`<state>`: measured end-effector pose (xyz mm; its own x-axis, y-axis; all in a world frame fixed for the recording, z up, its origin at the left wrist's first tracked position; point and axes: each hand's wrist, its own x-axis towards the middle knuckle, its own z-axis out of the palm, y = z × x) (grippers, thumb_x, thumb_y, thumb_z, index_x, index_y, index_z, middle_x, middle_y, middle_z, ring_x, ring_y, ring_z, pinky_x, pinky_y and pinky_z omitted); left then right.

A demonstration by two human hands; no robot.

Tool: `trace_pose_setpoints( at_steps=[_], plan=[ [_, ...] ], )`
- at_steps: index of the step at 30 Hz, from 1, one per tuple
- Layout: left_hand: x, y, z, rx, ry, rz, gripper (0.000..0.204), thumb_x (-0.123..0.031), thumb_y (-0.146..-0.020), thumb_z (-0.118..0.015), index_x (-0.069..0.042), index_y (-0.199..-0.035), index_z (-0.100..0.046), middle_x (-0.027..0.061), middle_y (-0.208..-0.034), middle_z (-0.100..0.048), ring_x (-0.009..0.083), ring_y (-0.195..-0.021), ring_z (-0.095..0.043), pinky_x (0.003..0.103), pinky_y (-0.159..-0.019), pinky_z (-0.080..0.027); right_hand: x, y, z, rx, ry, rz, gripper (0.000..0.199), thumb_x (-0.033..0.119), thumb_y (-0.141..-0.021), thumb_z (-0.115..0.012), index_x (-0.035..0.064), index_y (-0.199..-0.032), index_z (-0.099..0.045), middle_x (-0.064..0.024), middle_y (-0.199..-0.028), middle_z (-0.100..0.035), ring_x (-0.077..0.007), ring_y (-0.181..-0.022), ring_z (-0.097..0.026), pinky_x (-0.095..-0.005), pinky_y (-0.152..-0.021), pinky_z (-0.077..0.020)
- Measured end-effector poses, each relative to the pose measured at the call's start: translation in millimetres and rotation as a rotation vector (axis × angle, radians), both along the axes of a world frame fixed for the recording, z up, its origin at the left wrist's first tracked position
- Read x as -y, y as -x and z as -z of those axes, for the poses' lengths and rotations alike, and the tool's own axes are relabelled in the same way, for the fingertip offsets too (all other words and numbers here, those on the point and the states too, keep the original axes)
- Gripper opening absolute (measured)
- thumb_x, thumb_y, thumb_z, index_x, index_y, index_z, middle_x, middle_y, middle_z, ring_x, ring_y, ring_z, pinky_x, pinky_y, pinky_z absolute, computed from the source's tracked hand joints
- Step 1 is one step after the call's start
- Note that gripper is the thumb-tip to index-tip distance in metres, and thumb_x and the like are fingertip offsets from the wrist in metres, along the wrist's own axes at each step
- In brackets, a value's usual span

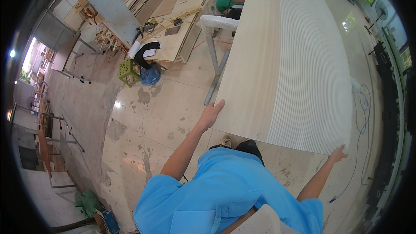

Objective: The person aligns and secures a dark trim strip along the edge of a large white panel using a metal ruler and a handheld power tool. They then lift and reposition the panel onto a metal frame, adjusting its placement while another worker sands the panel surface.

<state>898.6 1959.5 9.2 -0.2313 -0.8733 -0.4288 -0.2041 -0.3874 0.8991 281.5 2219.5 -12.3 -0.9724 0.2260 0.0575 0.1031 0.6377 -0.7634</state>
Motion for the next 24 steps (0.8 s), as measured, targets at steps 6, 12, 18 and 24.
trace_pose_setpoints(
  at_steps=[6,12,18,24],
  plan=[
    [-1,0,-1,-0.022,-0.008,0.003,0.073,-0.054,-0.102,-0.055,0.013,-0.131,-0.057,0.0191,-0.117,-0.069,0.0229,-0.104,-0.067,0.034,-0.093,-0.052,-1,2,0,0.007,-0.027,0.000,0.093,0.051,-0.098,-0.059,-0.0039,-0.159,-0.015,-0.0341,-0.147,-0.046,-0.0468,-0.132,-0.052,-0.0495,-0.110,-0.0467],
    [-2,1,-6,-0.019,-0.008,-0.007,0.074,-0.055,-0.101,-0.055,0.013,-0.131,-0.057,0.0193,-0.117,-0.069,0.0228,-0.105,-0.068,0.035,-0.093,-0.053,0,1,-2,0.022,-0.030,0.000,0.091,0.050,-0.099,-0.058,-0.0037,-0.159,-0.014,-0.0339,-0.148,-0.045,-0.0467,-0.132,-0.052,-0.0492,-0.110,-0.0471],
    [-1,1,-6,-0.014,-0.020,-0.006,0.075,-0.056,-0.101,-0.055,0.013,-0.132,-0.056,0.0193,-0.117,-0.069,0.0228,-0.104,-0.068,0.035,-0.092,-0.053,1,1,-2,0.010,0.000,0.008,0.092,0.051,-0.099,-0.057,-0.0018,-0.160,-0.014,-0.0341,-0.146,-0.047,-0.0474,-0.132,-0.052,-0.0506,-0.110,-0.0465],
    [1,0,3,0.016,-0.011,-0.009,0.075,-0.056,-0.101,-0.055,0.012,-0.132,-0.056,0.0193,-0.118,-0.069,0.0231,-0.104,-0.068,0.035,-0.093,-0.053,-1,5,4,-0.005,-0.016,0.009,0.092,0.052,-0.098,-0.058,-0.0019,-0.160,-0.015,-0.0345,-0.145,-0.048,-0.0480,-0.131,-0.053,-0.0510,-0.109,-0.0463]
  ],
)
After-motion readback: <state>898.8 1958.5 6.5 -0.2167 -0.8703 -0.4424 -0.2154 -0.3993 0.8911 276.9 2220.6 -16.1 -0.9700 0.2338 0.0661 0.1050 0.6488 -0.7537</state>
